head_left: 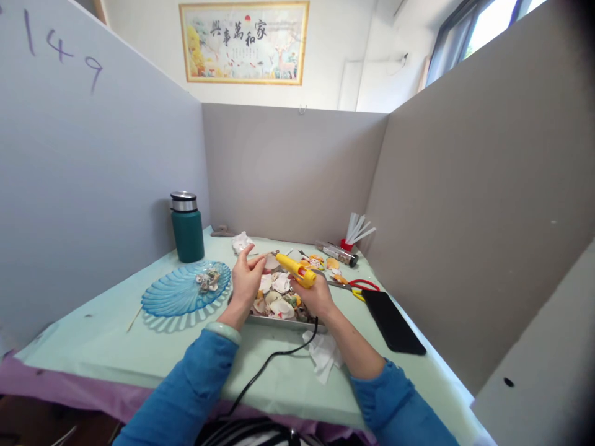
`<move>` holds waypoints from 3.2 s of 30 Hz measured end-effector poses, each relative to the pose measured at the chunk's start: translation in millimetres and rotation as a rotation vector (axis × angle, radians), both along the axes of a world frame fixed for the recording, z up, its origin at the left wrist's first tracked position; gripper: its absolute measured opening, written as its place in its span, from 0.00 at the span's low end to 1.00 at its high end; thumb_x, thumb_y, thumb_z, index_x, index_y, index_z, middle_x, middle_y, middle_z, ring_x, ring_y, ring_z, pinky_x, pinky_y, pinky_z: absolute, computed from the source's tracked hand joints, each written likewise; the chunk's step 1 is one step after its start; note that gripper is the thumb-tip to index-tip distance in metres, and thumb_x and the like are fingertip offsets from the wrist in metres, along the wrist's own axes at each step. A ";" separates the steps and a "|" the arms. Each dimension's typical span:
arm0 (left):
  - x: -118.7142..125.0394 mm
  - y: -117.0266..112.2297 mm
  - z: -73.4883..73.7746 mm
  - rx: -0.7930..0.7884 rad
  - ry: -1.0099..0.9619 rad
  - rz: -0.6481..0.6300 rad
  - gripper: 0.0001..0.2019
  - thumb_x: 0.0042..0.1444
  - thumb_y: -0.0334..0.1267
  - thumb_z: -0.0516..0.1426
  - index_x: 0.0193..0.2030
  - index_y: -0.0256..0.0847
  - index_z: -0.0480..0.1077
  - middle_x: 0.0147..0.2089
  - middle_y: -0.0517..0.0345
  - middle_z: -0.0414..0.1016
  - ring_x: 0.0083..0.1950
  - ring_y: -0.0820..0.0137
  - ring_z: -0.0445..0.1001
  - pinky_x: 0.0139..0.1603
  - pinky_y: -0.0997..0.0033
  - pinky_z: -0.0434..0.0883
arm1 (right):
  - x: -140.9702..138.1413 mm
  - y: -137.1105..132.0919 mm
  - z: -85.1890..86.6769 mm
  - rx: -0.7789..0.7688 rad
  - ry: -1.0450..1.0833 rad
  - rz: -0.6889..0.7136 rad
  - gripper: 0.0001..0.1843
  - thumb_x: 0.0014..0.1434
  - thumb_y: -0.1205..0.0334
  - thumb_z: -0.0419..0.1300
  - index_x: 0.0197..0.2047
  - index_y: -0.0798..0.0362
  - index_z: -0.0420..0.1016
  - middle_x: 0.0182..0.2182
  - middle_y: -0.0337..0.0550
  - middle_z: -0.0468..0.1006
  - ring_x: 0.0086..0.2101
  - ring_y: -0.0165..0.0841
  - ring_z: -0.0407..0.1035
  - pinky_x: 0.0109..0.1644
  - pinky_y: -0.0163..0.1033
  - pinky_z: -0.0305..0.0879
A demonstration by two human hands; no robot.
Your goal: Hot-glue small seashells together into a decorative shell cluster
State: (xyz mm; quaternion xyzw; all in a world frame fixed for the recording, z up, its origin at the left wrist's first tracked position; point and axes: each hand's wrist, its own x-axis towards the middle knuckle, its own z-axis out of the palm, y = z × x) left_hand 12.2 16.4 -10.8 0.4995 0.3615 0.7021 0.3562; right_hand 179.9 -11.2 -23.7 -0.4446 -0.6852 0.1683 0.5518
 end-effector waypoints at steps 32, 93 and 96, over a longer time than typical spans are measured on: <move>2.1 -0.3 0.9 0.018 0.107 0.037 0.30 0.51 0.41 0.60 0.60 0.38 0.59 0.42 0.48 0.79 0.28 0.71 0.77 0.31 0.74 0.73 | -2.3 -5.5 1.7 -0.016 -0.070 -0.047 0.10 0.50 0.62 0.59 0.34 0.56 0.79 0.27 0.41 0.79 0.27 0.32 0.72 0.32 0.32 0.66; 3.9 -2.0 -3.1 0.110 0.270 0.199 0.24 0.55 0.36 0.57 0.60 0.41 0.60 0.42 0.51 0.80 0.35 0.67 0.79 0.40 0.65 0.75 | -2.6 -6.7 3.2 -0.022 -0.048 -0.040 0.11 0.49 0.65 0.57 0.34 0.55 0.79 0.29 0.40 0.79 0.29 0.32 0.73 0.34 0.33 0.67; 3.7 -1.6 -2.9 0.109 0.249 0.197 0.25 0.55 0.37 0.57 0.59 0.40 0.60 0.42 0.51 0.80 0.35 0.66 0.79 0.39 0.66 0.75 | -3.4 -9.7 5.2 -0.046 -0.068 -0.033 0.11 0.49 0.65 0.57 0.34 0.54 0.79 0.29 0.40 0.79 0.28 0.31 0.72 0.32 0.32 0.67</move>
